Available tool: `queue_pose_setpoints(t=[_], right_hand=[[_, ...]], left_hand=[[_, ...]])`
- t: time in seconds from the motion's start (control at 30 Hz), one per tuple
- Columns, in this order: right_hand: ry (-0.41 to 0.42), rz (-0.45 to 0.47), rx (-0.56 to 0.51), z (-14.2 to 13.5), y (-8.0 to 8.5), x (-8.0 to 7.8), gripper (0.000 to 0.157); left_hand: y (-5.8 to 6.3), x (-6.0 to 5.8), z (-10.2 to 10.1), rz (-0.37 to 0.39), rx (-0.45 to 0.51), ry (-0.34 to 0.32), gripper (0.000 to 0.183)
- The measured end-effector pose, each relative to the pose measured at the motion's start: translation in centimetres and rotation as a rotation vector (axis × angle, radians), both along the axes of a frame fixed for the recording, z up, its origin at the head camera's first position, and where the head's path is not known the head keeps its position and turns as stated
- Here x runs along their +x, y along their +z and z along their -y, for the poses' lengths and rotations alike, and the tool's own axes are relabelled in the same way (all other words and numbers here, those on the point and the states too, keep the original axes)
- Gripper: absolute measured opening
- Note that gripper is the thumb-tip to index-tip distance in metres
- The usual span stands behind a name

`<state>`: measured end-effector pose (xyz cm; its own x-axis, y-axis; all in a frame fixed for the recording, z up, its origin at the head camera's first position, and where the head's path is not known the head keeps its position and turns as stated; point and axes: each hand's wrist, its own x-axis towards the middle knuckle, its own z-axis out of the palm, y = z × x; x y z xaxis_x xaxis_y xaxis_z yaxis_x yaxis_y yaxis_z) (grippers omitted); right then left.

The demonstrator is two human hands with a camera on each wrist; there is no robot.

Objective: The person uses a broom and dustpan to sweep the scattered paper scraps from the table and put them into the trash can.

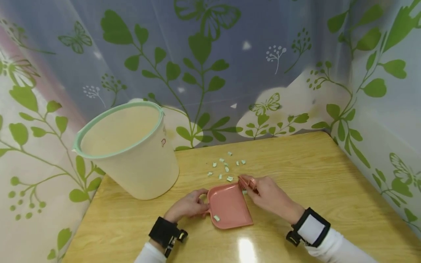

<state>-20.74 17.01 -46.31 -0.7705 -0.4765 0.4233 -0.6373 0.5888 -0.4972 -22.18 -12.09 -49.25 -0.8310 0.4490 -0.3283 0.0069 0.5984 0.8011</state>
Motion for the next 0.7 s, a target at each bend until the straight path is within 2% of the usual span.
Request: queue_pose_setpoints(t=[0.23,0.27,0.37,0.47,0.53,0.6,0.7], right_hand=[[0.006,0.049,-0.058,2.8,0.8,1.7,0.038],[0.016,0.063,-0.059,3.0,1.0,1.9,0.032],[0.027,0.168,-0.107,2.8,2.1,2.5,0.016],[0.01,0.29,-0.211,1.5,3.6,2.5,0.015],[-0.03,0.315,-0.242,0.4,4.3,2.2,0.026],[-0.076,0.243,-0.201,-0.6,4.5,1.5,0.03],[-0.152,0.024,0.019,-1.4,3.6,0.0,0.029]], left_hand=[[0.3,0.1,0.0,0.002,0.006,0.0,0.051],[0.2,0.1,0.0,-0.001,0.001,0.0,0.05],[0.2,0.1,-0.1,-0.015,-0.005,-0.005,0.049],[0.2,0.1,-0.2,-0.015,0.008,-0.01,0.049],[0.3,0.1,-0.2,-0.008,0.025,-0.01,0.049],[0.2,0.1,-0.2,0.003,0.037,-0.005,0.05],[0.1,0.2,0.0,0.016,0.039,0.001,0.05]])
